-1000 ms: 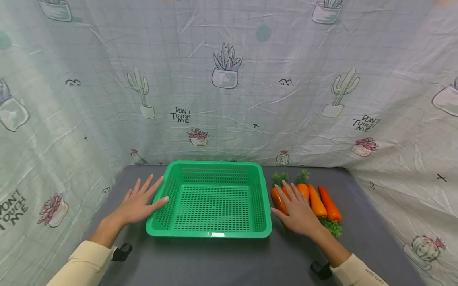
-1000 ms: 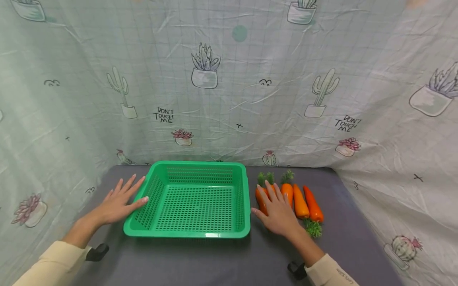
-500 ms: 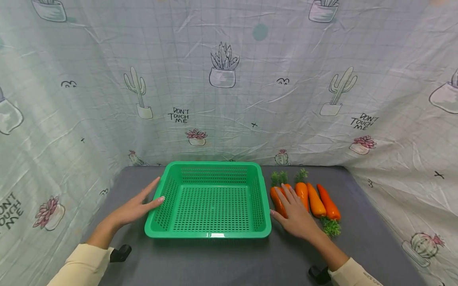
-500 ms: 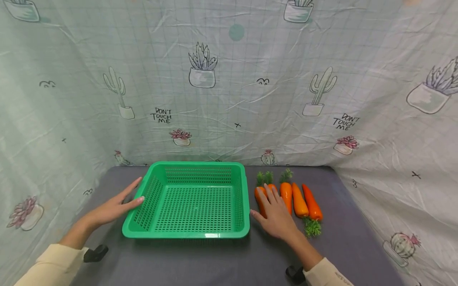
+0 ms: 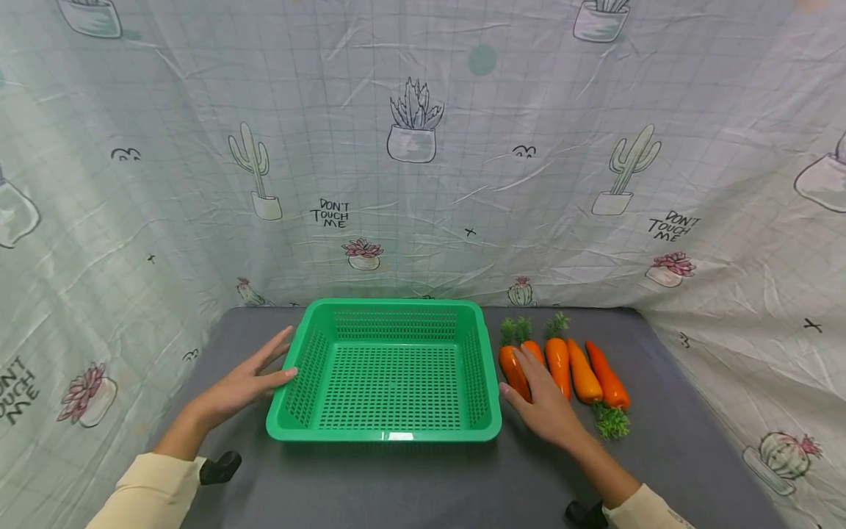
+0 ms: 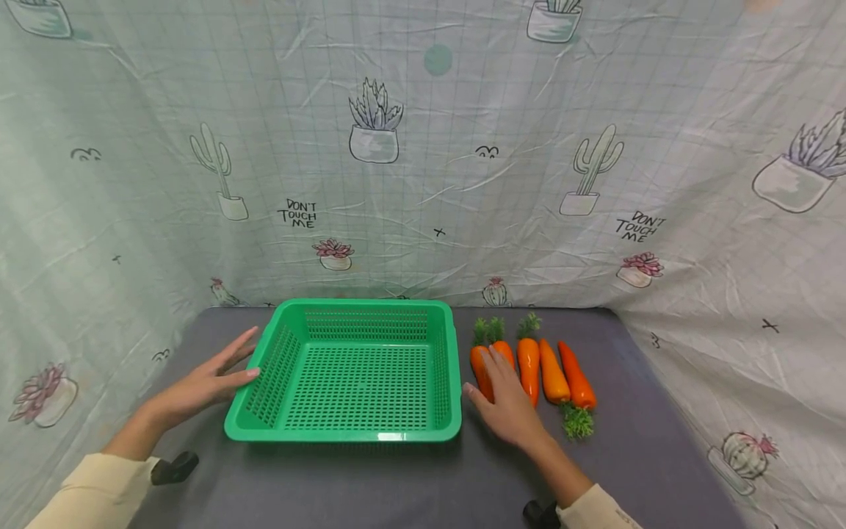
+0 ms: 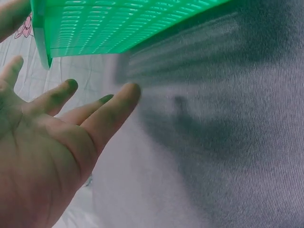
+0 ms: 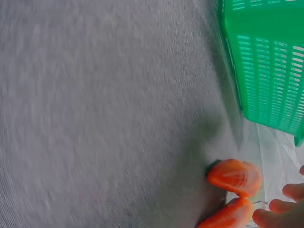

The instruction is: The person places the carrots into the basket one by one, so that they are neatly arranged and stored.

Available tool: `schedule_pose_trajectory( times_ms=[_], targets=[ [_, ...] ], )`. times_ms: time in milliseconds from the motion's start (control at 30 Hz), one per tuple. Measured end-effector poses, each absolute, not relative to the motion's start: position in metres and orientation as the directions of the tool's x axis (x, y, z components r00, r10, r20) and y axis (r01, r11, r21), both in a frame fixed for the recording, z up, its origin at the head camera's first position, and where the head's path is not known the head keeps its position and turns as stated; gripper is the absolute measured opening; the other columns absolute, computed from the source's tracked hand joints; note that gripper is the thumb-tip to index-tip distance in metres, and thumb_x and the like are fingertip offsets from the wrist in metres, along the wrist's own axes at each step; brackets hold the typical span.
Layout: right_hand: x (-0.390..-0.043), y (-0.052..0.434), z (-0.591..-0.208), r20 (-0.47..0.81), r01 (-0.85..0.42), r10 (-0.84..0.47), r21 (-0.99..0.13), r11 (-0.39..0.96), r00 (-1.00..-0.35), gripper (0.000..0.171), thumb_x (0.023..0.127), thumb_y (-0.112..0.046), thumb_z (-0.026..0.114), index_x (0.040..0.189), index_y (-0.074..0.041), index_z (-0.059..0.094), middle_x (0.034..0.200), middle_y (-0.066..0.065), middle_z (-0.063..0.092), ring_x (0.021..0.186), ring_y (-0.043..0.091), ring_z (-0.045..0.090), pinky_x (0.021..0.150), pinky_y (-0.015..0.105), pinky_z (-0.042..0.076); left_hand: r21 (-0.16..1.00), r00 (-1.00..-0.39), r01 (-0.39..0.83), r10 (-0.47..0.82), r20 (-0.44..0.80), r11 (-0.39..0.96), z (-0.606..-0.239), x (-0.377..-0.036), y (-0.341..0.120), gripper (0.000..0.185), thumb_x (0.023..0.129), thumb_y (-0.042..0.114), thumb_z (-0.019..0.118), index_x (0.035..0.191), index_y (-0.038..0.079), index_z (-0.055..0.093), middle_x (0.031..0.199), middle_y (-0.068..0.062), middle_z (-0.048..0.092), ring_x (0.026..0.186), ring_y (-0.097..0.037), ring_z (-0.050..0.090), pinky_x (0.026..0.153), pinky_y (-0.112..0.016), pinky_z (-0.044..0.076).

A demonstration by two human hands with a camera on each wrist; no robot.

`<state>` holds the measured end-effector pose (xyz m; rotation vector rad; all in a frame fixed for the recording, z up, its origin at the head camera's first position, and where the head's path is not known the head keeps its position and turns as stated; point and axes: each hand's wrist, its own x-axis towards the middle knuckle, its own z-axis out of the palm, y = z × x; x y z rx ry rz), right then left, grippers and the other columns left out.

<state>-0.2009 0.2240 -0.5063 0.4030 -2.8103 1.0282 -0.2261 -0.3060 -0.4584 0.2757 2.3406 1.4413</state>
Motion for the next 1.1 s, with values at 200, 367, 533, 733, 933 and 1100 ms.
schedule_pose_trajectory(
  times_ms=[200,367,533,733,933,1100],
  targets=[
    [-0.199,0.221,-0.513,0.236,-0.246,-0.112,-0.676,0.694,-0.965,0.074,0.103,-0.036,0.066,0.162,-0.006,0.034,0.162,0.023,0.042,0.133,0.045,0.056,0.101,0.063,0.05,0.917,-0.896,-0.108,0.361,-0.257,0.385,-0.459,-0.224,-0.306,0.091,0.106,0.032,0.062,0.169,0.036,-0.004,0.176,-0.021,-0.001,0.154,-0.056,0.024,0.101,-0.065,0.051],
    [-0.197,0.218,-0.518,0.267,-0.231,-0.053,-0.695,0.681,-0.962,0.073,0.099,-0.029,0.072,0.159,0.0,0.04,0.155,0.026,0.05,0.119,0.042,0.065,0.09,0.055,0.056,0.92,-0.888,-0.165,0.353,-0.296,0.356,-0.46,-0.224,-0.306,0.09,0.105,0.032,0.063,0.169,0.038,-0.001,0.176,-0.021,0.0,0.154,-0.055,0.025,0.099,-0.064,0.053],
    [-0.2,0.216,-0.524,0.258,-0.201,-0.016,-0.712,0.672,-0.966,0.072,0.097,-0.02,0.075,0.157,0.002,0.042,0.155,0.026,0.051,0.134,0.045,0.058,0.102,0.059,0.053,0.926,-0.883,-0.195,0.353,-0.31,0.324,-0.46,-0.223,-0.308,0.09,0.105,0.03,0.063,0.168,0.04,0.0,0.175,-0.022,-0.001,0.152,-0.054,0.031,0.096,-0.06,0.055],
    [-0.207,0.215,-0.522,0.196,-0.115,0.048,-0.734,0.669,-0.979,0.067,0.097,-0.016,0.075,0.154,0.003,0.047,0.155,0.027,0.051,0.137,0.044,0.056,0.108,0.058,0.05,0.934,-0.879,-0.194,0.37,-0.301,0.299,-0.458,-0.225,-0.308,0.088,0.106,0.028,0.062,0.168,0.04,0.001,0.175,-0.023,-0.001,0.146,-0.047,0.044,0.095,-0.058,0.056],
    [-0.21,0.216,-0.523,0.163,-0.066,0.07,-0.699,0.712,-0.984,0.065,0.097,-0.018,0.075,0.153,0.004,0.048,0.149,0.03,0.055,0.133,0.044,0.059,0.106,0.06,0.051,0.949,-0.856,-0.217,0.424,-0.297,0.228,-0.459,-0.225,-0.308,0.088,0.107,0.025,0.06,0.168,0.039,-0.001,0.174,-0.025,-0.004,0.127,-0.026,0.063,0.093,-0.055,0.058],
    [-0.211,0.217,-0.525,0.178,-0.06,0.083,-0.674,0.736,-0.981,0.064,0.097,-0.019,0.075,0.149,0.007,0.051,0.14,0.033,0.061,0.123,0.046,0.065,0.1,0.06,0.053,0.949,-0.837,-0.255,0.45,-0.313,0.187,-0.463,-0.227,-0.305,0.087,0.108,0.025,0.058,0.168,0.042,-0.003,0.175,-0.021,-0.005,0.123,-0.022,0.066,0.094,-0.055,0.058]
  ],
)
